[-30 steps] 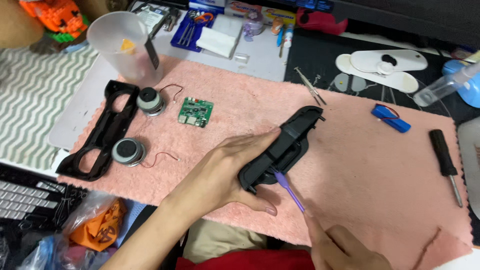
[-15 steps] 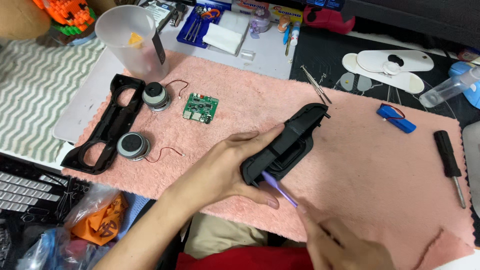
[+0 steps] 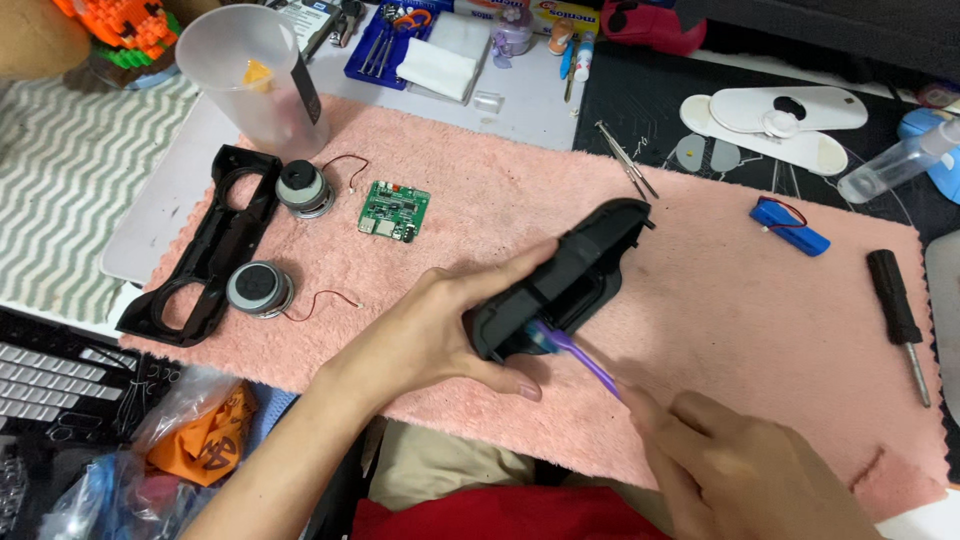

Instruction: The person cleans a small green circuit board using a purple toothbrush and later sprays and wipes a black plastic speaker housing.

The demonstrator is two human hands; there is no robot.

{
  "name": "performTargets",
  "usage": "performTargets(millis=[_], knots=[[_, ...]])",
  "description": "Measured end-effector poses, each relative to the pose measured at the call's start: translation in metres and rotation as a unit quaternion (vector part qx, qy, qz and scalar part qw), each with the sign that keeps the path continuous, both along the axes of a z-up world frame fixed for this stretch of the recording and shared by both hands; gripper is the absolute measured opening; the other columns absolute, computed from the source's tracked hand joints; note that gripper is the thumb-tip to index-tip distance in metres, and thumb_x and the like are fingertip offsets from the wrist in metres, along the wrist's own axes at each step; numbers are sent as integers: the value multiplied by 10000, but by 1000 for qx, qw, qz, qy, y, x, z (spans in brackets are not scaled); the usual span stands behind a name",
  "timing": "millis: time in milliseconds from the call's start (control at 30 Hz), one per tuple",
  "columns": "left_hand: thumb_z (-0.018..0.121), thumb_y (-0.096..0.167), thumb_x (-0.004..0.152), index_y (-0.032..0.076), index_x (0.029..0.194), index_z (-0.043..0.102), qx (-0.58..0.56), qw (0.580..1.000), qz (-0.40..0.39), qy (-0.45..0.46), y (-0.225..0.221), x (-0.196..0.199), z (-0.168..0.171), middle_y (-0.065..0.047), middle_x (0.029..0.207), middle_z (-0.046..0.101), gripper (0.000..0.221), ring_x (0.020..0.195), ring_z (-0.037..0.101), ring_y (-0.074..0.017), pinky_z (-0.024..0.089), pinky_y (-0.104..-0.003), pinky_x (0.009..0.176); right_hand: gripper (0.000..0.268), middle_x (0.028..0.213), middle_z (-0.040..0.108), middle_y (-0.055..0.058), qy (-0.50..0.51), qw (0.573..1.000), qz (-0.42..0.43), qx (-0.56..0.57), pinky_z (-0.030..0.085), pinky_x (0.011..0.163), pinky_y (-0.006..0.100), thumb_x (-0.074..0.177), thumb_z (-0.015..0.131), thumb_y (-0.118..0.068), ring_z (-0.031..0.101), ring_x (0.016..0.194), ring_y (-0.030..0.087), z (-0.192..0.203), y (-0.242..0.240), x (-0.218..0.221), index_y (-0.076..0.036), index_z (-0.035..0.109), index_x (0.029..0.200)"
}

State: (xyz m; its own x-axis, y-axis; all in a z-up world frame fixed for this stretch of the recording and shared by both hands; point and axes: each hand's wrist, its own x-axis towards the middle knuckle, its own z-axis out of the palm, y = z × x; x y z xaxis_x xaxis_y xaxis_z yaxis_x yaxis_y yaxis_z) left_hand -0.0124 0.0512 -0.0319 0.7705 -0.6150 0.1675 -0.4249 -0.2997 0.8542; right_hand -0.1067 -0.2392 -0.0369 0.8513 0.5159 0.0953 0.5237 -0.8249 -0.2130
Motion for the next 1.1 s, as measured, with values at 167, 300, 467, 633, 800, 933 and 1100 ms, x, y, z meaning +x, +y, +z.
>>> performTargets(millis=[167, 300, 467, 633, 800, 933, 1100], knots=[[919, 378, 650, 114, 1521, 439, -8, 999, -4, -30, -2, -1, -2, -171, 1535, 565, 1029, 1364, 594, -229, 420, -294, 1101, 337, 1332, 713, 121, -29, 992, 21, 121, 667, 794, 364, 966, 541, -183, 739, 1164, 222, 4, 20, -6, -7, 675, 1220], [922, 403, 635, 125, 1524, 444, 8, 999, 0, -38, -4, -3, 1, -177, 1521, 579, 1047, 1348, 605, -233, 423, -293, 1088, 409, 1374, 610, 298, -179, 967, 177, -28, 582, 973, 430, 887, 491, 89, 606, 1277, 415, -28, 29, -8, 167, 590, 1277], [931, 297, 689, 150, 1528, 447, 24, 999, 16, -25, -4, -5, 5, -150, 1523, 588, 979, 1275, 640, -204, 428, -273, 1064, 406, 1310, 737, 104, 2, 976, -41, 216, 658, 886, 335, 937, 583, -159, 788, 1099, 213, -14, 18, -11, -86, 672, 1327], [912, 341, 709, 145, 1507, 484, 21, 999, 28, -42, -5, -7, 5, -125, 1343, 713, 927, 1020, 697, -173, 480, -241, 924, 319, 1002, 773, 60, 5, 978, -58, 199, 612, 720, 302, 925, 625, -138, 772, 835, 123, -2, 11, 17, -56, 733, 1215], [924, 336, 701, 176, 1510, 519, 33, 998, 49, 0, -7, -9, 7, -56, 1043, 723, 918, 809, 623, -142, 479, -216, 782, 361, 1079, 798, 32, -6, 993, -65, 97, 585, 315, 316, 922, 600, -175, 551, 307, 115, -6, -7, 31, -166, 729, 1259], [922, 382, 687, 212, 1503, 522, 60, 996, 65, -8, -7, -7, 5, -48, 1102, 755, 924, 853, 670, -144, 503, -232, 810, 463, 907, 742, 39, -95, 994, -46, 34, 585, 428, 419, 919, 580, -108, 652, 461, 194, -12, -7, 24, -110, 644, 1378], [925, 320, 693, 171, 1503, 491, 41, 998, 48, -28, -8, -7, 5, -97, 1485, 638, 931, 1259, 679, -155, 468, -259, 1030, 218, 1221, 771, 86, -63, 980, 26, 186, 598, 917, 314, 930, 625, -127, 780, 1043, 173, -3, -4, 25, -78, 745, 1106]])
